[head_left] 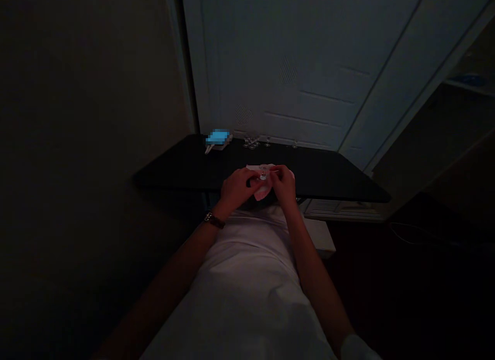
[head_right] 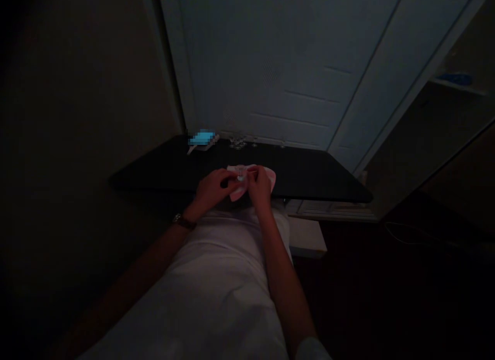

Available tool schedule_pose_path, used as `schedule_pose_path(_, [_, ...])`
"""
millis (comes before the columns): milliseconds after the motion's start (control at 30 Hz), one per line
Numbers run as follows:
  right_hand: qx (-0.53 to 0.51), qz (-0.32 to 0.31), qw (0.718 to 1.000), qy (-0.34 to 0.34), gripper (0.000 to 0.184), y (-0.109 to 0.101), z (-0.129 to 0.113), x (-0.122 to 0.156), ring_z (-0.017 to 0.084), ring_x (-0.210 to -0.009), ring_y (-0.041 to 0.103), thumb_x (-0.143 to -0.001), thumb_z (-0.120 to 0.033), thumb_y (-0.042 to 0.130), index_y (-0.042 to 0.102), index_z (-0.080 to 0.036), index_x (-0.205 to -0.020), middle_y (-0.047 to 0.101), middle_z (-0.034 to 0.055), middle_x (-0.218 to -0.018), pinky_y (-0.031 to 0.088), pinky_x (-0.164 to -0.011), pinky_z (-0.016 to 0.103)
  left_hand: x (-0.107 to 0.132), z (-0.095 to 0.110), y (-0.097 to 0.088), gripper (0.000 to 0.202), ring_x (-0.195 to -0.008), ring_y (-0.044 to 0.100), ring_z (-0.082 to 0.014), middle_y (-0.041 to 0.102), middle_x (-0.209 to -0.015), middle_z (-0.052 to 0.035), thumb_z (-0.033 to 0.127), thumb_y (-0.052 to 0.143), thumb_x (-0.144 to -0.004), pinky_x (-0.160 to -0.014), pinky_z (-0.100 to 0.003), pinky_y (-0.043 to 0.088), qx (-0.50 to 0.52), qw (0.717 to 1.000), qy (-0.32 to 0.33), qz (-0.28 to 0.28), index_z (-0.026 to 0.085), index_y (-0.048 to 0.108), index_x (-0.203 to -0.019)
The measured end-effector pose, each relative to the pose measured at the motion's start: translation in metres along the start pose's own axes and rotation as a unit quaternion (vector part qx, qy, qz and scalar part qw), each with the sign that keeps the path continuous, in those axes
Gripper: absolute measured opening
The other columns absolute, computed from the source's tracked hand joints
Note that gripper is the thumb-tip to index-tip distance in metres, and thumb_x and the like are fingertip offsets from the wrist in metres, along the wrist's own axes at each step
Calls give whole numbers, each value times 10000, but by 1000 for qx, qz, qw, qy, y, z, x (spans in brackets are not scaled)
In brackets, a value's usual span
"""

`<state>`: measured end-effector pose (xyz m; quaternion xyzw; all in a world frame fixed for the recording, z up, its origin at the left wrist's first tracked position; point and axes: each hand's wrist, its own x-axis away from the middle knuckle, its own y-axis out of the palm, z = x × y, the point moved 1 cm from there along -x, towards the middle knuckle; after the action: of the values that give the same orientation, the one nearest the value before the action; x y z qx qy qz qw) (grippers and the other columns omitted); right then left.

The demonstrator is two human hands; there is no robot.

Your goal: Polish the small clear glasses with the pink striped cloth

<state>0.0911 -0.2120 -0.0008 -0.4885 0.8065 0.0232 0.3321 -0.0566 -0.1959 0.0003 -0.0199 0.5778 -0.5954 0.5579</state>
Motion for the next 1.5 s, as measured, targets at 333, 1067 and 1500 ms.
schedule_pose_path(333, [-38, -3, 999, -11, 154, 2, -3, -1, 137, -740, 574, -758, -247, 467, 521, -186, -889, 617, 27, -829, 447, -675, 248, 1, -1, -1, 252, -926, 541, -184, 625, -1009, -8, 361, 497, -799, -768, -278, 423, -12, 1000, -2, -8, 257, 618, -994])
schedule_pose_path(1067, [-2, -77, 996, -49, 157, -3, 1, 4, 140, -695, 592, -729, -185, 466, 566, -202, -849, 629, 3, -770, 461, -643, 257, 0, 1, 5, 261, -914, 561, -189, 645, -998, -16, 368, 580, -759, -769, -291, 433, 47, 998, -28, -1, 243, 646, -978])
schedule_pose_path(1500, [11, -74, 995, -58, 165, -3, 3, 5, 140, -685, 586, -734, -184, 465, 566, -210, -861, 621, -5, -743, 452, -631, 253, 3, 3, -2, 275, -895, 593, -171, 649, -1019, -7, 291, 542, -781, -760, -278, 464, 108, 993, -52, -13, 259, 580, -1051])
